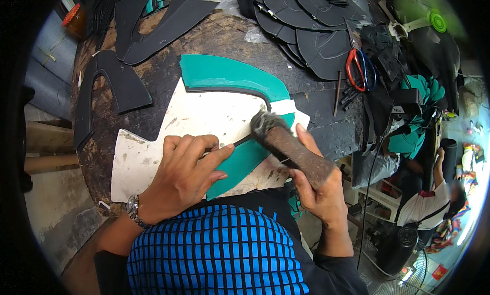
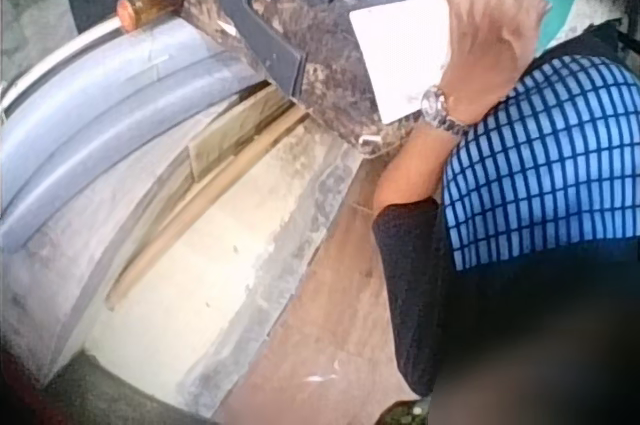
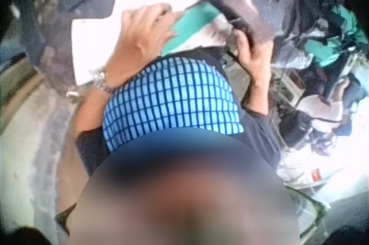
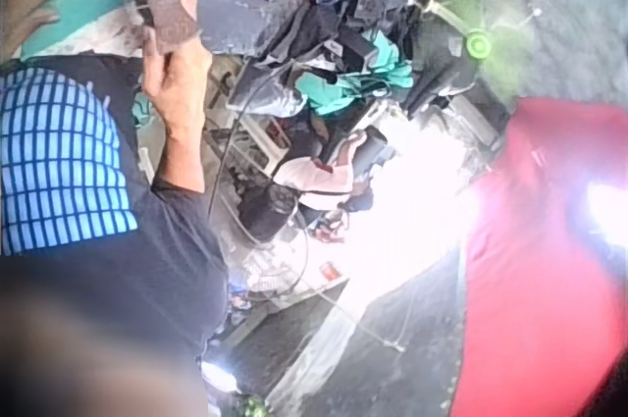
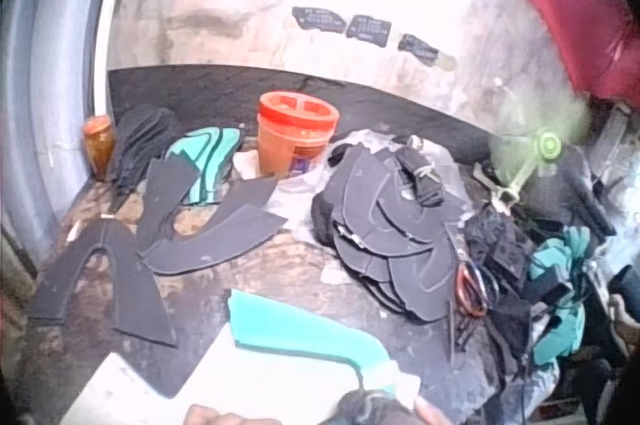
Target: The person repeatedly smooths the edges of green and black sandal soles using a hammer-like tool on a white board. They handle each sole one at a time, flip it over, and continue smoothing the edges before placing it aside.
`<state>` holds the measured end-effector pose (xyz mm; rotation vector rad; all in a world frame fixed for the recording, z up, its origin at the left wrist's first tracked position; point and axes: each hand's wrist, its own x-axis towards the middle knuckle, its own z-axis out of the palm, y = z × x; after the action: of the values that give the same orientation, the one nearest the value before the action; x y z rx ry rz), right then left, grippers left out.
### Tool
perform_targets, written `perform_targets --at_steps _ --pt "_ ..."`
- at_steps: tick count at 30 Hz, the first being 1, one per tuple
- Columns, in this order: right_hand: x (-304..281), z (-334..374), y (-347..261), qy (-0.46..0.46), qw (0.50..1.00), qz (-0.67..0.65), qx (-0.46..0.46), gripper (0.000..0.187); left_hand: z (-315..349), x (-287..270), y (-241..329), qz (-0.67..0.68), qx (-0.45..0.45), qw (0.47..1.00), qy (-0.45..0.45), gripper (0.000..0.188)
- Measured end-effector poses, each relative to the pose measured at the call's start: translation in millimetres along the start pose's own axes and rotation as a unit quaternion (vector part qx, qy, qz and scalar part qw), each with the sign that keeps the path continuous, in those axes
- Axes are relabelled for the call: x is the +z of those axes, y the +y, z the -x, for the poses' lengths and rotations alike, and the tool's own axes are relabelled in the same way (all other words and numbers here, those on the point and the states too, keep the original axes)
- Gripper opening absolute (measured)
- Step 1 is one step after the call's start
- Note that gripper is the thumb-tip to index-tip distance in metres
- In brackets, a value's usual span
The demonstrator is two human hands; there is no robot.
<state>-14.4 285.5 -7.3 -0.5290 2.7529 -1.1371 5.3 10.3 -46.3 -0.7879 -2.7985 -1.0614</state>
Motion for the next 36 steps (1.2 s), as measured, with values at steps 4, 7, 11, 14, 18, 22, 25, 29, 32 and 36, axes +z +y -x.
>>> perform_targets --at_steps 4,7,11,14,18,22,25,29,32,36 --pt "1.7 -1.1 2.1 0.006 1.0 0.001 -0.002 0.042 -1.1 1.3 -1.5 -0.023 0.013 1.0 0.006 0.046" --pt "3.8 -0.5 5.3 0.059 0.995 -0.019 -0.075 0.043 -1.1 1.1 -1.6 -0.029 0.012 0.999 0.01 0.045" --pt "2.5 -1.7 11.6 -0.028 0.994 0.08 -0.071 0.045 -1.8 1.0 -1.9 -0.021 0.013 1.0 0.018 0.043" --pt "5.1 -0.9 12.7 0.023 0.994 0.045 -0.1 0.047 -0.9 2.1 -1.1 -0.01 0.006 1.0 0.025 0.041" --pt "8.1 -0.4 6.9 -0.042 0.996 0.054 -0.066 0.047 -0.9 2.3 -1.8 -0.001 0.01 0.999 0.035 0.039" --pt "10.5 1.4 -0.5 0.003 0.998 -0.012 -0.057 0.042 -0.6 3.4 -2.7 -0.003 0.009 0.999 0.044 0.036" --pt "8.6 -3.4 -0.3 -0.054 0.995 0.051 -0.07 0.045 -0.9 3.5 -3.4 -0.006 0.011 0.999 0.041 0.035" --pt "10.4 -5.0 -3.3 0.02 0.99 0.015 -0.139 0.054 0.0 4.6 -2.8 -0.001 0.007 0.998 0.057 0.034" --pt "11.5 -6.1 -7.0 -0.089 0.993 0.054 -0.06 0.062 0.2 4.2 -3.2 -0.003 0.005 0.998 0.058 0.035" --pt "11.1 -3.5 -12.0 -0.036 0.999 -0.002 -0.024 0.038 1.1 4.4 -3.1 -0.008 0.0 0.998 0.063 0.038"
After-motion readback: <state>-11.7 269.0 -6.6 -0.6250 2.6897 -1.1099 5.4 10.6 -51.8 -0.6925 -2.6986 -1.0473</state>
